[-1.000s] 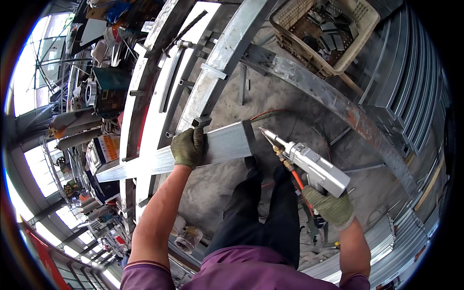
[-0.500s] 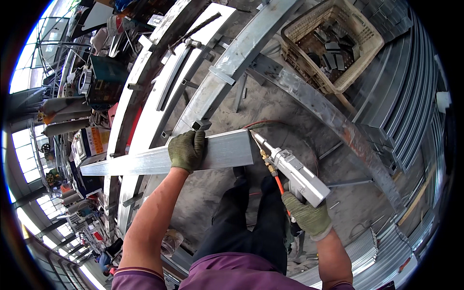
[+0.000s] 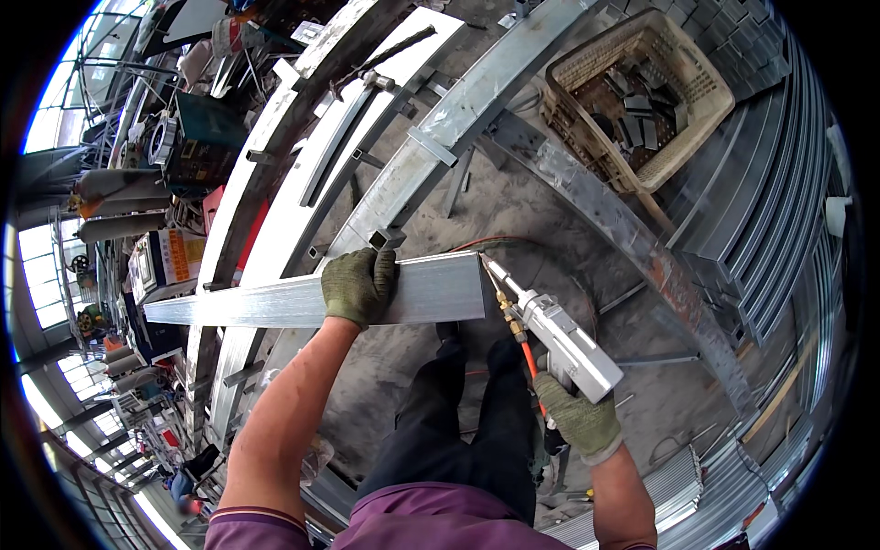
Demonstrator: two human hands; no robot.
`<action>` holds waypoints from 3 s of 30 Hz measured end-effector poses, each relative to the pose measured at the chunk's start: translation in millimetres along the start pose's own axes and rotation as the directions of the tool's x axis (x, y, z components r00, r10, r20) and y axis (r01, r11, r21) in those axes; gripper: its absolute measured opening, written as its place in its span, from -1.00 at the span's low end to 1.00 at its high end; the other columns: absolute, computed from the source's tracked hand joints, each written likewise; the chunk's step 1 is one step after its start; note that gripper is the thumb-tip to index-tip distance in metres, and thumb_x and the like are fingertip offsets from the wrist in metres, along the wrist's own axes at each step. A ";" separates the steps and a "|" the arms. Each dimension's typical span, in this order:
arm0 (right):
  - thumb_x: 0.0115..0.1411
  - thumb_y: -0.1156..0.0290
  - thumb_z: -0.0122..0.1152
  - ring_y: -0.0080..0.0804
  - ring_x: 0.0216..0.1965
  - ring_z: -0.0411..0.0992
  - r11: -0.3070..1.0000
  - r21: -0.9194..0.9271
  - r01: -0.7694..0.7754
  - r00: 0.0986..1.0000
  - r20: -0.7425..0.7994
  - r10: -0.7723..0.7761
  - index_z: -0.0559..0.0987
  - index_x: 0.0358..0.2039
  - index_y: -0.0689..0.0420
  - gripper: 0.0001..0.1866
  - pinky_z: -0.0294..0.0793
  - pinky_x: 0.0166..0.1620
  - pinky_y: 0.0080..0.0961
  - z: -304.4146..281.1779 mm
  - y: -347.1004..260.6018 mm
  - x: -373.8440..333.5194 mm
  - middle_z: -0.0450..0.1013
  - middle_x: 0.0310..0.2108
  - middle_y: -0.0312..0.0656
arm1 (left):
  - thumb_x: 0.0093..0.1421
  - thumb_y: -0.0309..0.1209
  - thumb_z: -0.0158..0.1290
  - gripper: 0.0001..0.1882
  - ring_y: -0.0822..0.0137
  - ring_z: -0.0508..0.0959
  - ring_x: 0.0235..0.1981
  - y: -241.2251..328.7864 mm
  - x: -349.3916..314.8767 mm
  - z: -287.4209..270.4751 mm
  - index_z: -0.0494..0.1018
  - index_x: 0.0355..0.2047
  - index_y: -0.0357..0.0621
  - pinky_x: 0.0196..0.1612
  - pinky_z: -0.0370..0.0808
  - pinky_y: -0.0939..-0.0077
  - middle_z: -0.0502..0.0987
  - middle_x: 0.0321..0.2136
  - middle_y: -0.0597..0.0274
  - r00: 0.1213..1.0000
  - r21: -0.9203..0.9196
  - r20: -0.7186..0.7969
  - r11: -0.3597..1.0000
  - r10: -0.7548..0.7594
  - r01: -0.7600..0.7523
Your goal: The person welds two aluminum square tubes together using a handheld welding torch, then uses a hammer to tap and align the joint. The person repeats welding and hammering steps to secure the frame, then lifts and inspects the finished assembly.
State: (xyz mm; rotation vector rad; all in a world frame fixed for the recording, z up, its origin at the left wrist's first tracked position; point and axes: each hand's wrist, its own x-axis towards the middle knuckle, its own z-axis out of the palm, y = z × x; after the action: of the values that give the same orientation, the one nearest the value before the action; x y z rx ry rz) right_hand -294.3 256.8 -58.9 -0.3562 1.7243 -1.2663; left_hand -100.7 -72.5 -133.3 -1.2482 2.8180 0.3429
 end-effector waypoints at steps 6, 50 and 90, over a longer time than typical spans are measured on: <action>0.31 0.61 0.43 -0.63 -0.30 0.59 1.000 0.003 -0.004 1.000 0.016 0.004 0.66 -0.02 0.25 -0.75 0.64 -0.27 -0.60 0.4 4.2 1.0 0.62 -0.25 -0.30 | 0.51 0.00 -0.05 -0.47 -0.27 0.62 -0.34 1.1 1.2 -2.8 0.60 -0.45 -0.10 -0.19 0.45 -0.17 0.64 -0.44 -0.11 0.997 0.011 0.062 0.999 -0.035 0.035; 0.24 0.45 0.56 -0.39 -0.24 0.70 0.979 -0.163 0.124 0.992 0.018 -0.122 0.69 0.05 0.26 -0.61 0.69 -0.19 -0.39 -8.1 7.3 1.2 0.70 -0.21 -0.13 | 0.52 0.00 -0.06 -0.49 -0.24 0.64 -0.31 0.5 1.3 -1.8 0.62 -0.40 -0.08 -0.17 0.48 -0.16 0.66 -0.40 -0.08 0.997 0.023 0.062 0.999 -0.037 0.036; 0.24 0.47 0.53 -0.43 -0.28 0.68 0.989 -0.102 0.103 0.995 0.014 -0.102 0.68 0.07 0.30 -0.59 0.68 -0.23 -0.42 -8.3 20.4 -12.0 0.70 -0.24 -0.13 | 0.52 -0.02 -0.06 -0.47 -0.27 0.62 -0.37 5.6 1.0 -3.7 0.59 -0.47 -0.10 -0.21 0.49 -0.14 0.63 -0.47 -0.12 0.999 -0.001 0.021 0.999 -0.038 0.038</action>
State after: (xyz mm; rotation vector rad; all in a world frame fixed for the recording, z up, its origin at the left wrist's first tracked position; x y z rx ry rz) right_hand -289.1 278.6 -70.2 -0.5156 1.7867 -1.2499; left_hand -105.3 -70.4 -128.8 -1.2883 2.7731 0.3551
